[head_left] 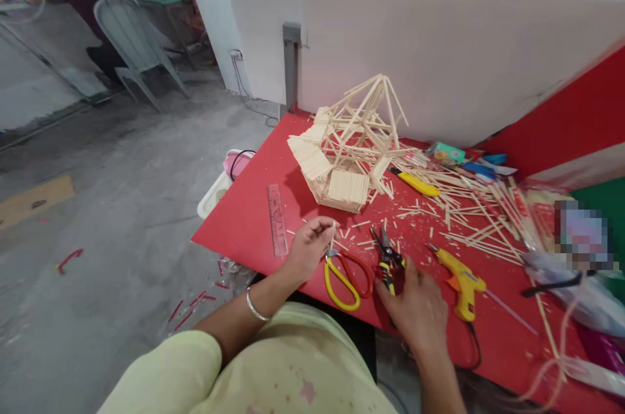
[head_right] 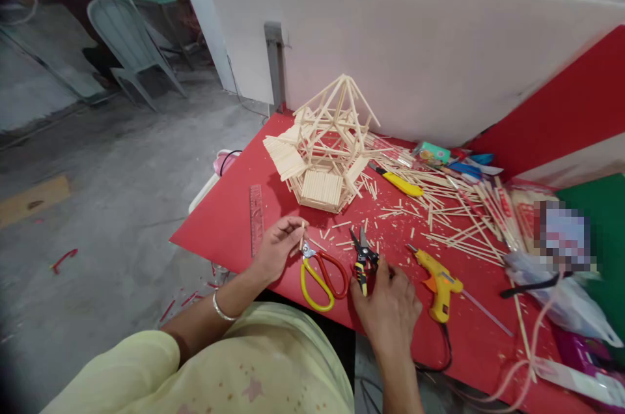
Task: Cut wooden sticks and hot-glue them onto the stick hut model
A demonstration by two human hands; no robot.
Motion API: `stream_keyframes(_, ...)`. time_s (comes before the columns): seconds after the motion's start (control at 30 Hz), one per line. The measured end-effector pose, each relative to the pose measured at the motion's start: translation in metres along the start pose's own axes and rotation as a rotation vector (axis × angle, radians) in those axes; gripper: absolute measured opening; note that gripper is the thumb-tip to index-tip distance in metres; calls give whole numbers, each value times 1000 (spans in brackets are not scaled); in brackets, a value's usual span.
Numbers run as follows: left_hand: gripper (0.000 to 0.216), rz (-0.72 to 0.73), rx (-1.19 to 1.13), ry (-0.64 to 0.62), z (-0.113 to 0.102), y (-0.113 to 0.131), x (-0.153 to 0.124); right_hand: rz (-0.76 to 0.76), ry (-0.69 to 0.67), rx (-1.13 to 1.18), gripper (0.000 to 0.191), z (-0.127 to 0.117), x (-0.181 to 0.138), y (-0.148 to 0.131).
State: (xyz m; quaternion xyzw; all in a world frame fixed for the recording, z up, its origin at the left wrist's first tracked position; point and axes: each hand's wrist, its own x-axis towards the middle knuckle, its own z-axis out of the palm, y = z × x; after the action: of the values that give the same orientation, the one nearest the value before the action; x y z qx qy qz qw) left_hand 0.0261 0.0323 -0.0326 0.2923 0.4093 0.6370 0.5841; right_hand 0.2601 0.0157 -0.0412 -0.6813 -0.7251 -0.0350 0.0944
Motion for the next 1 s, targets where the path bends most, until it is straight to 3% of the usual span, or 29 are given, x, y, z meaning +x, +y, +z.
stream_keyframes(0.07, 29, -9, -24, 18, -7, 4, 2, -94, 137, 43, 50, -15, 3, -21)
stream_keyframes(0.13, 28, -26, -47, 20, -12, 9, 3, -270, 277, 260, 30, -31, 6, -46)
stream_keyframes(0.23, 27, -63, -104, 19, -17, 18, 5, -467, 303, 536, 10, -47, 10, -86)
stream_keyframes(0.43, 28, -140, -217, 28, -22, 40, 6, -579, 323, 634, 27, -37, 19, -132)
stream_keyframes(0.57, 27, -137, -188, 35, -33, 43, 10, -539, 247, 658, 26, -21, 22, -130)
stream_keyframes(0.73, 27, -184, -116, 43, -41, 30, 13, -385, 120, 537, 13, -12, 18, -103)
stream_keyframes(1.0, 32, -301, -69, -95, -18, 27, 13, -223, -149, 342, 31, -9, -6, -82)
